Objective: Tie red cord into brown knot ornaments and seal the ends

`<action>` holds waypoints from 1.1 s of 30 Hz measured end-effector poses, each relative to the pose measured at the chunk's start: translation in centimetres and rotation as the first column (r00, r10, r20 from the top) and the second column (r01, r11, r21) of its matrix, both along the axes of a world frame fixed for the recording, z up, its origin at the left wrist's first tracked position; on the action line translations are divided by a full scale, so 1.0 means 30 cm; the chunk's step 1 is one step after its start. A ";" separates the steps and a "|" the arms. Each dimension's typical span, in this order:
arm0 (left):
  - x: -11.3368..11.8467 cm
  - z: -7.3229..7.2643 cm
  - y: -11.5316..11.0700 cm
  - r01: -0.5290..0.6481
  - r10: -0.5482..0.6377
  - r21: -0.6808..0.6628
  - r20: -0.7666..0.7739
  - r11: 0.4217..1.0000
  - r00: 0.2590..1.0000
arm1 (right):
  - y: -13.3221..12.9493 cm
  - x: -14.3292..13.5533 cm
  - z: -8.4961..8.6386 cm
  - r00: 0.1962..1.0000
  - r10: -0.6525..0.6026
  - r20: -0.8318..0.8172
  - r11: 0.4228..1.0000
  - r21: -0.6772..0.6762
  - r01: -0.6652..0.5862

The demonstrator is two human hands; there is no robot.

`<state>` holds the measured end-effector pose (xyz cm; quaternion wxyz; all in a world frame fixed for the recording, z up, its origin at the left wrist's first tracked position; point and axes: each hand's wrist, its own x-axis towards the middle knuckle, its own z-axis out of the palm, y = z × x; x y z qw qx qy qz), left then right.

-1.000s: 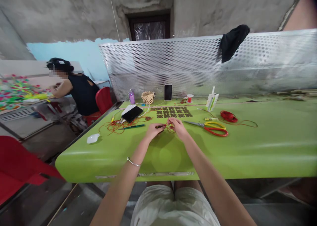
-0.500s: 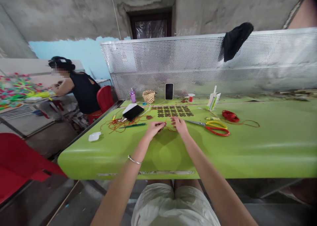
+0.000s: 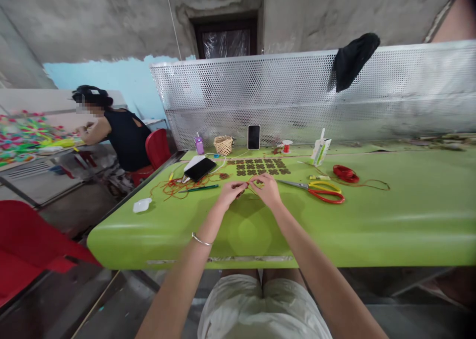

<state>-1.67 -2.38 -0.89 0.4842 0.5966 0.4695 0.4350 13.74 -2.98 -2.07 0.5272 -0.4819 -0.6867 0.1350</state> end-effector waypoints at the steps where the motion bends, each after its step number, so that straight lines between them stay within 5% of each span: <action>1: 0.000 0.000 -0.001 0.001 -0.001 0.002 0.001 1.000 1.000 | 0.000 0.001 0.000 1.000 0.011 -0.001 1.000 -0.005 -0.011; 14: -0.006 -0.006 0.002 -0.001 0.001 0.018 0.000 1.000 1.000 | 0.001 0.000 -0.001 0.986 0.142 -0.088 0.985 -0.090 -0.149; 33: 0.000 -0.001 -0.009 0.069 -0.069 -0.012 -0.008 0.998 0.998 | -0.011 0.021 0.017 0.902 0.365 -0.229 0.860 -0.289 -0.421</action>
